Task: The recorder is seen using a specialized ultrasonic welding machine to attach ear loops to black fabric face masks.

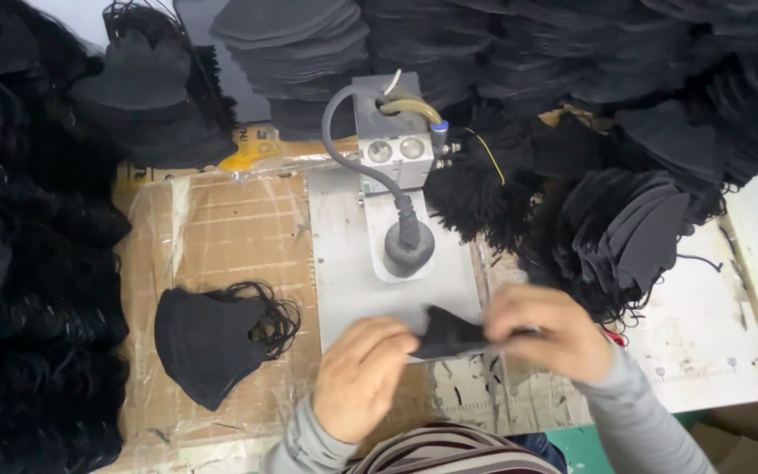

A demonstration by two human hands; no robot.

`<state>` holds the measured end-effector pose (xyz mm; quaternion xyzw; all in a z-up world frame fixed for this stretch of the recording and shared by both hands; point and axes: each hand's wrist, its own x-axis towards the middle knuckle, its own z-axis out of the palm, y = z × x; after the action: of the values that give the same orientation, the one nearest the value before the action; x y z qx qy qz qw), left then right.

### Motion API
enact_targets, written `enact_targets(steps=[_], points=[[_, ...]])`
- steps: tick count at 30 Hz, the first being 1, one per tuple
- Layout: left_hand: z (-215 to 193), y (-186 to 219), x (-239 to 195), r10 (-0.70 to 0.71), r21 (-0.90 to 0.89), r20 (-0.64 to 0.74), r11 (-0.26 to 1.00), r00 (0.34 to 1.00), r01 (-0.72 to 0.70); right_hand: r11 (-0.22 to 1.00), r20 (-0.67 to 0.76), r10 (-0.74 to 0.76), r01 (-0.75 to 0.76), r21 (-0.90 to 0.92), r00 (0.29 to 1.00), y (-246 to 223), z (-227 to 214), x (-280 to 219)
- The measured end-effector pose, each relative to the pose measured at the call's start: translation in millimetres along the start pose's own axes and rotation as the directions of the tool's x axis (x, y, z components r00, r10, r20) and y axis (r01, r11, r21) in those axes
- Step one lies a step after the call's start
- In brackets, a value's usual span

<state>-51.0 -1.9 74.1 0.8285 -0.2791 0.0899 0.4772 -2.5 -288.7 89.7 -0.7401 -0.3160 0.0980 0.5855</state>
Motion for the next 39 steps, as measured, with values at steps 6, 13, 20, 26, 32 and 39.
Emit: enact_targets(steps=[6,13,20,26,32,39], points=[[36.7,-61.4,-51.2,0.043,0.432,0.1,0.898,0.994,-0.083,0.635,-0.044,-0.2,0.096,-0.766,0.979,83.6,-2.9,73.6],[41.1,-34.3,-17.5,-0.367,0.303,-0.083,0.876,0.926,0.374,0.34,-0.095,-0.227,-0.013,-0.94,0.969,104.3,-7.0,110.3],[48.5,-52.5,-0.3,-0.32,0.548,-0.144,0.762,0.936,0.345,0.731,-0.184,-0.225,0.041,-0.681,0.957,91.0,13.0,71.5],[46.4,-56.0,-1.4,-0.355,0.562,-0.112,0.748,0.928,0.354,0.488,-0.262,-0.292,-0.092,-0.868,0.92,100.0,0.3,93.2],[41.9,-56.9,-6.4,-0.356,0.539,-0.106,0.764,0.929,0.354,0.309,-0.128,-0.274,-0.039,-0.95,0.953,101.4,-0.3,107.3],[34.7,-58.3,-1.4,-0.356,0.508,-0.117,0.781,0.927,0.364,0.741,-0.181,-0.12,-0.033,-0.671,0.976,107.6,27.4,65.3]])
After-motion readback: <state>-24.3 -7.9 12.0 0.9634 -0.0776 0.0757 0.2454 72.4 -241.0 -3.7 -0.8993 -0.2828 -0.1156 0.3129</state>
